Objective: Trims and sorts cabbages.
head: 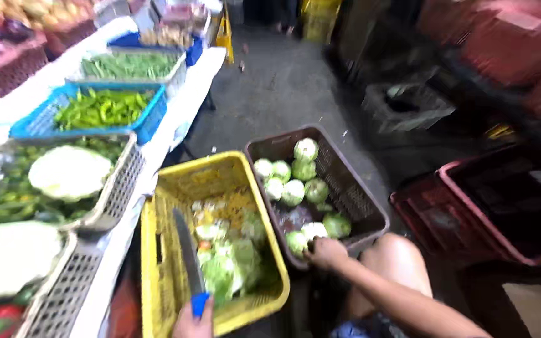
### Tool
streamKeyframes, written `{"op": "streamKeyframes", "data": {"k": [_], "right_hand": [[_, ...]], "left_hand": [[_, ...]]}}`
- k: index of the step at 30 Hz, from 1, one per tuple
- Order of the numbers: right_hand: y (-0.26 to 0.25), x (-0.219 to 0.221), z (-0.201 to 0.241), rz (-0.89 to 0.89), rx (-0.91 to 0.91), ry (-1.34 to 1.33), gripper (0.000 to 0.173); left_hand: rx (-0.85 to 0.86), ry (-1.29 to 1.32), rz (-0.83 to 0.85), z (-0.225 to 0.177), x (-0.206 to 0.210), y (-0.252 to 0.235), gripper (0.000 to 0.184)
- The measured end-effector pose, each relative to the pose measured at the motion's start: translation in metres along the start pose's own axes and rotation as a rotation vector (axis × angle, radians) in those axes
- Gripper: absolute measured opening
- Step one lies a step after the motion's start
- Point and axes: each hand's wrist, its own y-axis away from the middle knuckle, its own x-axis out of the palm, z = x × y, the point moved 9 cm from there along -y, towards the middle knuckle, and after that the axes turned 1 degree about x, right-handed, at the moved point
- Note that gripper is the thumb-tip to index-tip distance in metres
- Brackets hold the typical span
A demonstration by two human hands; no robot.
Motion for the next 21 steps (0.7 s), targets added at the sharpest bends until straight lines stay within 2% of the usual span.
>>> {"op": "streamKeyframes", "data": {"k": [3, 7, 11, 13, 15, 17, 19, 21], "right_hand": [[-0.014, 0.002, 0.005, -0.011, -0.083, 0.021, 0.055], [-0.038, -0.009, 0.015, 0.032, -0.222, 0.004, 0.047], [-0.100, -0.067, 0.028, -0.184, -0.228, -0.015, 0.053], [-0.142, -0.090, 0.028, -0.336, -0.190, -0.022, 0.072], [-0.184, -0.103, 0.026, -0.444, -0.151, 0.028, 0.107], [-0.222, -0.107, 0.023, -0.484, -0.117, 0.086, 0.130], [-0.253, -0.103, 0.020, -0.467, -0.090, 0.141, 0.138], [-0.274, -0.093, 0.020, -0.468, -0.075, 0.182, 0.137]], "left_hand": [[0.026, 0.069, -0.067, 0.001, -0.001, -0.003, 0.035], [0.051, 0.111, -0.106, 0.000, 0.000, -0.005, 0.033], [0.031, 0.135, -0.141, 0.000, -0.002, -0.003, 0.031], [0.032, 0.149, -0.145, 0.001, -0.002, -0.002, 0.030], [0.032, 0.166, -0.150, 0.003, -0.001, -0.002, 0.029], [0.020, 0.162, -0.154, 0.005, 0.000, -0.003, 0.031], [0.002, 0.134, -0.148, 0.006, 0.001, -0.005, 0.032], [-0.029, 0.111, -0.137, 0.008, 0.001, -0.005, 0.033]]}}
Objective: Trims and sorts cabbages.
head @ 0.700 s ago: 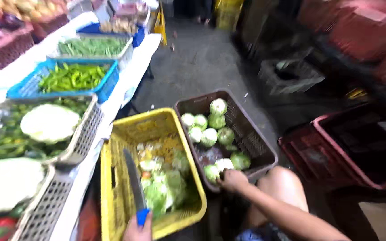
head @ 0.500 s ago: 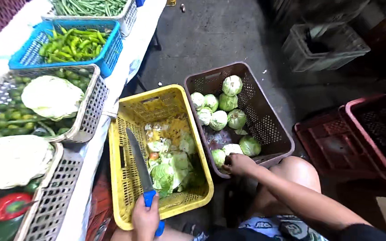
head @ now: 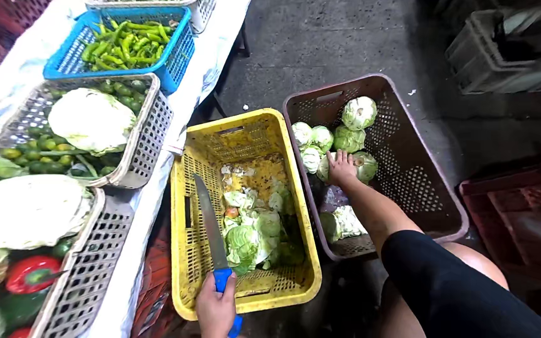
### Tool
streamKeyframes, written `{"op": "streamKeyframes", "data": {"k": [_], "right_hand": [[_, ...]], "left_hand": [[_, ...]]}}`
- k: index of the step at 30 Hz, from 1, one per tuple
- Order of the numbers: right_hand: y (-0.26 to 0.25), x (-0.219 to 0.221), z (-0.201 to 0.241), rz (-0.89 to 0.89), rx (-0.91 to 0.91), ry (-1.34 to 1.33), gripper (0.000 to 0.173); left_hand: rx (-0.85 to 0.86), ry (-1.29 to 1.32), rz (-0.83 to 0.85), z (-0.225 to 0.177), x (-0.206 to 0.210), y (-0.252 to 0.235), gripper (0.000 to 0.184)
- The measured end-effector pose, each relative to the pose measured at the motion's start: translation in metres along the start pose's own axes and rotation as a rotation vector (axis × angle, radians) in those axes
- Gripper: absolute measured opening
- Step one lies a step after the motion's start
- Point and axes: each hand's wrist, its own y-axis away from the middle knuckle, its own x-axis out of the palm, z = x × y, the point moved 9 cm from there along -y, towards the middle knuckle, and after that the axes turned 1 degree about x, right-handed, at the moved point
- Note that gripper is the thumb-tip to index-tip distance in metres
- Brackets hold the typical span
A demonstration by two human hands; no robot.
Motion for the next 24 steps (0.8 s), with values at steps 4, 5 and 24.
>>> {"op": "streamKeyframes", "data": {"k": [4, 5, 24], "right_hand": [[0.012, -0.004, 0.000, -0.091, -0.097, -0.040, 0.111], [0.018, -0.009, 0.000, -0.104, -0.129, -0.067, 0.101], [-0.003, 0.008, 0.001, 0.002, -0.052, -0.063, 0.135]], "left_hand": [[-0.004, -0.003, 0.013, 0.000, 0.000, -0.001, 0.033], [0.006, -0.006, 0.013, -0.001, -0.001, -0.003, 0.033], [0.005, -0.019, 0.032, 0.000, 0.002, 0.000, 0.031]]}}
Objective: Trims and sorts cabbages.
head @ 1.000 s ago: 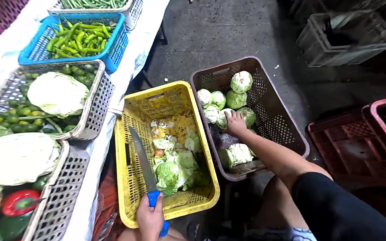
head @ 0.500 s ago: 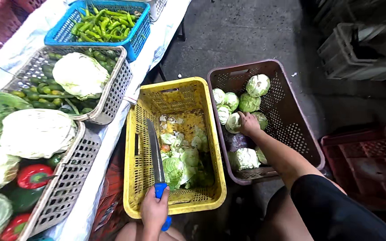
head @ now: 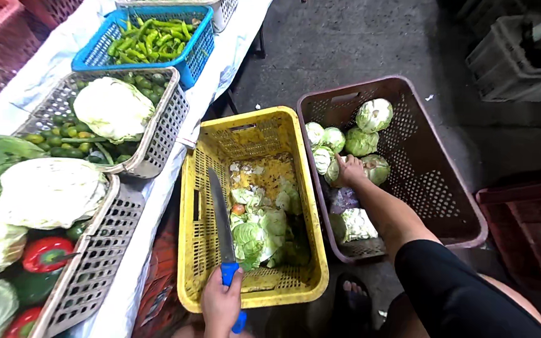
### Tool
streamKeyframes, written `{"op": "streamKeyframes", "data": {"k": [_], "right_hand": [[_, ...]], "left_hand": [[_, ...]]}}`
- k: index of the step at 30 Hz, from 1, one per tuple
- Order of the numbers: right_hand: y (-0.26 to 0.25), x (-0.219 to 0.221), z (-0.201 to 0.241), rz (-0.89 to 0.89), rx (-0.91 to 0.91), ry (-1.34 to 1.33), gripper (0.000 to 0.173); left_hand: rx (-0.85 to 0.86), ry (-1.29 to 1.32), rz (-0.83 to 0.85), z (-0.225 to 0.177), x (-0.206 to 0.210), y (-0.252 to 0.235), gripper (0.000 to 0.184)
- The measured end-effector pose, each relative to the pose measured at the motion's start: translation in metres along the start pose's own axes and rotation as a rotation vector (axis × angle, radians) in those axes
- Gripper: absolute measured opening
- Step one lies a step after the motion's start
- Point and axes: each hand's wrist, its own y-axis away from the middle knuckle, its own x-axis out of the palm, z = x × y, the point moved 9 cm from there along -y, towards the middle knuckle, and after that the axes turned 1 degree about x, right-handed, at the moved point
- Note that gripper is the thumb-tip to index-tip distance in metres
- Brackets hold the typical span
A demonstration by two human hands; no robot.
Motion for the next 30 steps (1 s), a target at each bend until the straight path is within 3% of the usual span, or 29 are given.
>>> {"op": "streamKeyframes", "data": {"k": [4, 8, 10, 14, 16, 19, 23, 27, 30], "right_hand": [[0.040, -0.027, -0.004, -0.031, 0.007, -0.092, 0.134], [0.129, -0.107, -0.006, 0.004, 0.082, -0.791, 0.122], [0.190, -0.170, 0.003, -0.070, -0.017, -1.057, 0.114], [0.288, -0.293, 0.023, -0.435, -0.454, -1.324, 0.122], [0.303, -0.292, 0.040, -0.354, -0.516, -1.843, 0.104], [0.304, -0.247, 0.088, 0.224, -0.442, -2.276, 0.123], [0.309, -0.219, 0.131, 0.385, -0.341, -2.269, 0.107], [0.309, -0.220, 0.165, 0.495, -0.461, -2.400, 0.116], [0.271, -0.177, 0.166, 0.507, -0.237, -2.407, 0.118]], "left_hand": [[0.018, -0.021, -0.003, -0.004, -0.001, -0.001, 0.029], [0.016, -0.064, 0.025, -0.009, -0.003, -0.001, 0.032], [-0.003, -0.092, 0.058, -0.012, -0.003, 0.001, 0.034], [-0.074, -0.136, 0.111, -0.014, -0.005, 0.000, 0.037], [-0.105, -0.150, 0.130, -0.016, -0.004, -0.001, 0.038], [-0.107, -0.133, 0.116, -0.016, -0.006, -0.004, 0.038], [-0.085, -0.128, 0.151, -0.011, -0.007, 0.001, 0.041], [-0.099, -0.193, 0.277, -0.011, -0.003, 0.001, 0.045], [-0.117, -0.184, 0.318, -0.006, 0.003, -0.002, 0.044]]}}
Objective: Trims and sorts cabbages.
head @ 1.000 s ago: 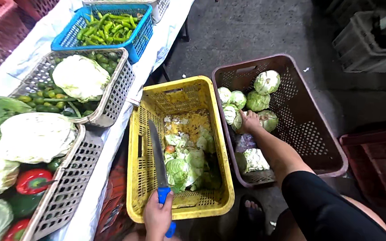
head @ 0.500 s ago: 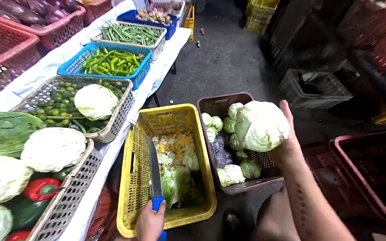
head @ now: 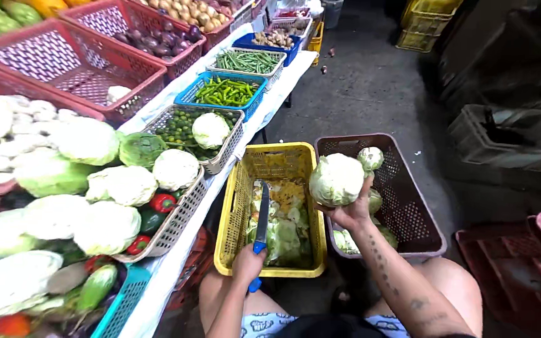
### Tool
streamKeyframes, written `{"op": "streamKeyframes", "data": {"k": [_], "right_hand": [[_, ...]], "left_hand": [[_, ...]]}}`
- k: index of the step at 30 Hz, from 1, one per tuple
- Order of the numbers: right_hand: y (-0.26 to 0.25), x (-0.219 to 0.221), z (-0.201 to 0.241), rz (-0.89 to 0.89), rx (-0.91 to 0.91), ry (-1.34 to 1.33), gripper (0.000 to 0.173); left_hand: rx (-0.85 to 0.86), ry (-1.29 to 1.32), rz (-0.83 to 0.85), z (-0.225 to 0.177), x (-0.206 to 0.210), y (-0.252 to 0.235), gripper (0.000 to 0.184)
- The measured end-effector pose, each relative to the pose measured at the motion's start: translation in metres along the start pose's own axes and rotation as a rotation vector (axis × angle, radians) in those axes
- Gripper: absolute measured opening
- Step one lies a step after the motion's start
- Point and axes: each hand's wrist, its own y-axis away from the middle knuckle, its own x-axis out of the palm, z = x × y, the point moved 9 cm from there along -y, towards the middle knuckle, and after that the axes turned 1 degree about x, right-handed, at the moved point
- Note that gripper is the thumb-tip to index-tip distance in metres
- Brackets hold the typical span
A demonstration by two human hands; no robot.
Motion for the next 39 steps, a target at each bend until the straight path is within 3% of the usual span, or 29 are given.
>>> {"op": "streamKeyframes", "data": {"k": [3, 6, 9, 12, 15, 17, 19, 20, 23, 25, 27, 30, 32, 33, 36, 37, 39], "right_hand": [[-0.011, -0.030, -0.024, -0.203, 0.067, 0.038, 0.101], [0.003, -0.034, -0.039, -0.267, 0.087, 0.186, 0.086], [0.013, -0.033, -0.034, -0.252, -0.071, 0.439, 0.064], [0.021, -0.029, -0.022, -0.234, -0.280, 0.621, 0.087], [0.026, -0.024, -0.015, -0.277, -0.403, 0.740, 0.103], [0.029, -0.019, -0.013, -0.298, -0.468, 0.807, 0.109], [0.032, -0.016, -0.012, -0.315, -0.521, 0.863, 0.107], [0.034, -0.014, -0.012, -0.326, -0.537, 0.889, 0.106], [0.039, -0.010, -0.015, -0.364, -0.535, 0.929, 0.103], [0.041, -0.013, -0.016, -0.385, -0.515, 0.950, 0.102], [0.040, -0.014, -0.017, -0.378, -0.510, 0.959, 0.102], [0.041, -0.014, -0.024, -0.354, -0.524, 0.943, 0.100], [0.040, -0.006, -0.026, -0.321, -0.551, 0.944, 0.101], [0.042, 0.000, -0.026, -0.315, -0.568, 0.955, 0.102], [0.047, 0.009, -0.024, -0.311, -0.607, 1.041, 0.104], [0.046, 0.008, -0.023, -0.294, -0.609, 1.062, 0.104], [0.040, 0.006, -0.020, -0.269, -0.626, 1.093, 0.106]], "left_hand": [[0.033, 0.129, -0.056, -0.001, -0.005, -0.003, 0.045], [0.012, 0.315, -0.085, -0.008, -0.009, 0.020, 0.050], [0.033, 0.468, -0.085, -0.029, -0.005, 0.054, 0.048], [0.185, 0.308, -0.131, -0.068, -0.018, 0.087, 0.046], [0.410, 0.181, -0.406, -0.122, -0.053, 0.129, 0.045], [0.534, 0.174, -0.596, -0.150, -0.069, 0.145, 0.041], [0.558, 0.101, -0.664, -0.164, -0.066, 0.140, 0.039], [0.515, 0.024, -0.601, -0.166, -0.056, 0.129, 0.040], [0.242, -0.206, -0.103, -0.150, -0.013, 0.089, 0.050], [0.197, -0.196, -0.036, -0.146, -0.018, 0.094, 0.054], [0.318, -0.047, -0.232, -0.160, -0.058, 0.121, 0.054], [0.633, 0.262, -0.697, -0.176, -0.115, 0.175, 0.043], [0.670, 0.293, -0.821, -0.171, -0.116, 0.177, 0.038], [0.592, 0.218, -0.747, -0.164, -0.098, 0.161, 0.038], [0.191, -0.121, -0.086, -0.122, -0.018, 0.103, 0.048], [0.150, -0.136, -0.024, -0.114, -0.012, 0.103, 0.048], [0.196, -0.043, -0.164, -0.123, -0.046, 0.121, 0.046]]}}
